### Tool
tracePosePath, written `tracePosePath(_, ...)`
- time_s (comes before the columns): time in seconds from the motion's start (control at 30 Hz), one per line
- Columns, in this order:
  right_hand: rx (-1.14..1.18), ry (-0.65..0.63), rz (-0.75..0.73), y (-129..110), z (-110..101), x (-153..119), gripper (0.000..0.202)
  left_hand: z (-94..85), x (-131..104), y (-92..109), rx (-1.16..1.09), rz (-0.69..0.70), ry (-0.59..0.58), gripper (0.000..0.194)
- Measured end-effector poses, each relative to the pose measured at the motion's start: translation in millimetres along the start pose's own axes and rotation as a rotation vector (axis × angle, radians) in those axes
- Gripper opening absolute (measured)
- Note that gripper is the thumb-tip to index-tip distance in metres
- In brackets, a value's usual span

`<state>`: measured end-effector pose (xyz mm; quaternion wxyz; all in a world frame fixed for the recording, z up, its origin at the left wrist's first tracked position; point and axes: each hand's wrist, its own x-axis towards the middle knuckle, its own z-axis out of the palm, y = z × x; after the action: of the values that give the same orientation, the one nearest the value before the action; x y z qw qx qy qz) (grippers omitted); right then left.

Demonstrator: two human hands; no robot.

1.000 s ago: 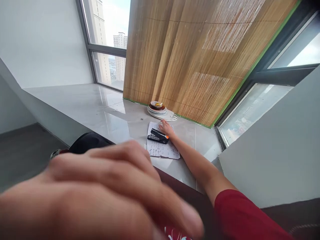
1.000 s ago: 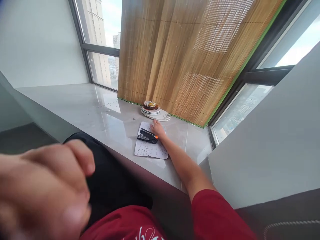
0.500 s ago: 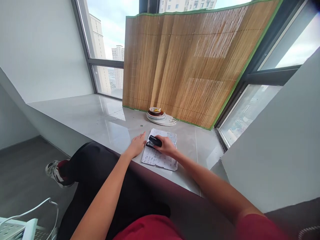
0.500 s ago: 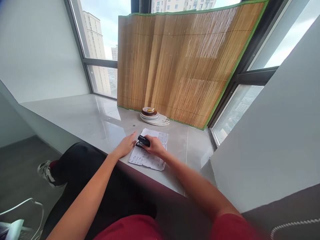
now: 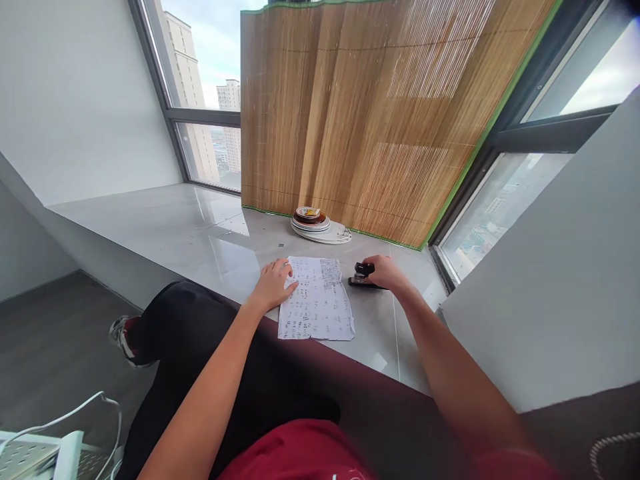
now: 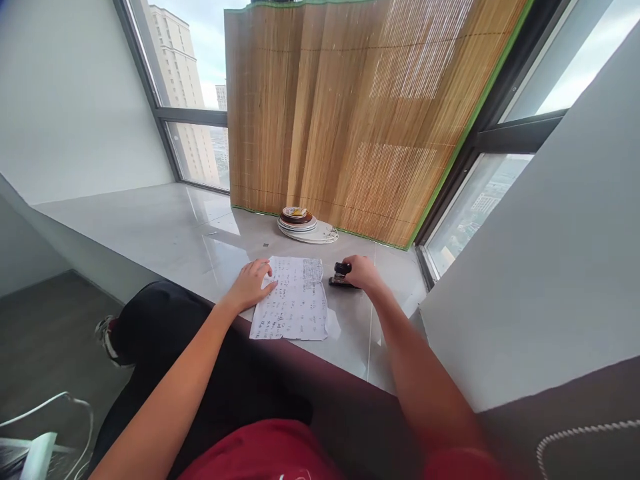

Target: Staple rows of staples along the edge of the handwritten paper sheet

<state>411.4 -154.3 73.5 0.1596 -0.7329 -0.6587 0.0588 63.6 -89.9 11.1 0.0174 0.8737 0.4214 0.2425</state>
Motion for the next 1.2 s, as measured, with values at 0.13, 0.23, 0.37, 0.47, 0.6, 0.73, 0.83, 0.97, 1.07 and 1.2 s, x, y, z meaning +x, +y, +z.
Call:
tracePosePath(0.13, 0.053, -0.129, -0.055, -9.7, 3.6, 2.1, 0.021, 5.7, 0.4, 45.0, -0.088, 0.190, -0.150, 0.030)
tracePosePath(0.23, 0.111, -0.178, -0.126, -14.9, 4.7, 1.9, 0.017, 14.7, -2.3, 70.6, -0.090, 0.228, -0.271, 0.046)
tracePosePath(0.37, 0.276, -0.201, -0.152, -17.3, 7.6, 1.8, 0.047, 20.1, -5.2, 74.9, -0.075, 0.238, -0.312, 0.045)
tracePosePath(0.47, 0.366, -0.062, -0.084, -23.9, 14.9, 3.6, 0.070, 16.4, -5.7, 74.0, -0.069, 0.228, -0.366, 0.047)
tracePosePath(0.6, 0.156, 0.059, 0.004, -41.5, 28.6, 4.4, 0.070, 6.4, -5.6, 83.8, -0.079, 0.216, -0.485, 0.050)
tracePosePath(0.73, 0.055, 0.056, 0.081, -53.8, 35.2, 2.4, 0.063, -0.4, -4.8, 92.9, -0.094, 0.190, -0.490, 0.055)
tracePosePath(0.83, 0.042, 0.070, 0.055, -54.5, 35.5, 1.5, 0.059, 0.6, -4.6, 93.0, -0.123, 0.159, -0.440, 0.053)
tracePosePath(0.97, -0.022, 0.103, 0.038, -54.7, 35.2, 0.8, 0.055, 9.4, -4.5, 92.1, -0.169, 0.145, -0.426, 0.049)
tracePosePath(1.07, -0.071, 0.109, 0.061, -59.9, 35.7, -1.2, 0.051, 16.9, -3.2, 95.5, -0.173, 0.148, -0.441, 0.052)
tracePosePath(1.2, -0.028, 0.072, 0.058, -68.4, 37.5, -5.3, 0.055, 21.4, -2.0, 100.0, -0.197, 0.141, -0.417, 0.056)
